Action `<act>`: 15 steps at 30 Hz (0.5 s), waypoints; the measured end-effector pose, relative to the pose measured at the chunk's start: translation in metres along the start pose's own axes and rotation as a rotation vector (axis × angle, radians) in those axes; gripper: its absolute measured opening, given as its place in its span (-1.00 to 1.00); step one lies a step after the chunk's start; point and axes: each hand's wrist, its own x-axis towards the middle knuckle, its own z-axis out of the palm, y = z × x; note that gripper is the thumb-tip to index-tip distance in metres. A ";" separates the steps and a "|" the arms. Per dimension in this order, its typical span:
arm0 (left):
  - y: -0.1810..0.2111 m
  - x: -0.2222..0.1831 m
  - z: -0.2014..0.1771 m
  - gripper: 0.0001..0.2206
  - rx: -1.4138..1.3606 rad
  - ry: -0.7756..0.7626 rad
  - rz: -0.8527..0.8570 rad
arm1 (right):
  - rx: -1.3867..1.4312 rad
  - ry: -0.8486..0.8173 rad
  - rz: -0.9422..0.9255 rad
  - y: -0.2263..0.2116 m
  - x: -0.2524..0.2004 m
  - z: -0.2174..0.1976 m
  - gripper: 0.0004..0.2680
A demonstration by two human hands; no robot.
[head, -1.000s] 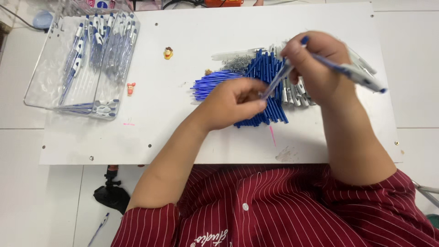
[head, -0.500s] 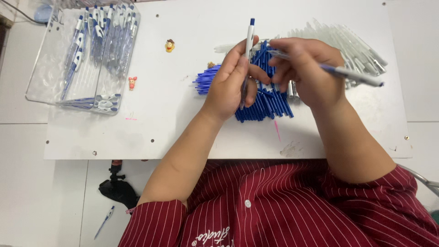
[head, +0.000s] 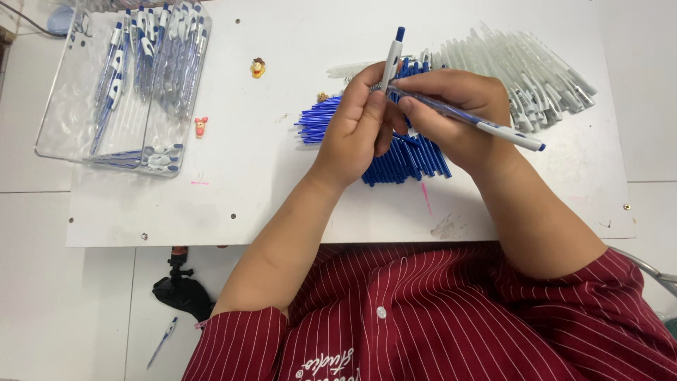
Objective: The person assembles pens by picking up pen bodies, inserting ink cartridges, and attaching clips by hand, placing the finished products into a clear plastic container.
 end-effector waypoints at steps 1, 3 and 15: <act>0.000 0.000 0.000 -0.67 0.000 0.001 0.000 | 0.000 -0.001 0.000 0.000 0.000 0.001 -0.88; 0.000 -0.001 0.001 -0.66 0.059 0.000 0.011 | 0.029 0.014 -0.026 0.001 0.001 0.003 -0.89; 0.023 -0.005 0.004 -0.52 0.009 -0.022 -0.105 | -0.031 0.071 0.097 0.006 0.008 -0.022 -0.68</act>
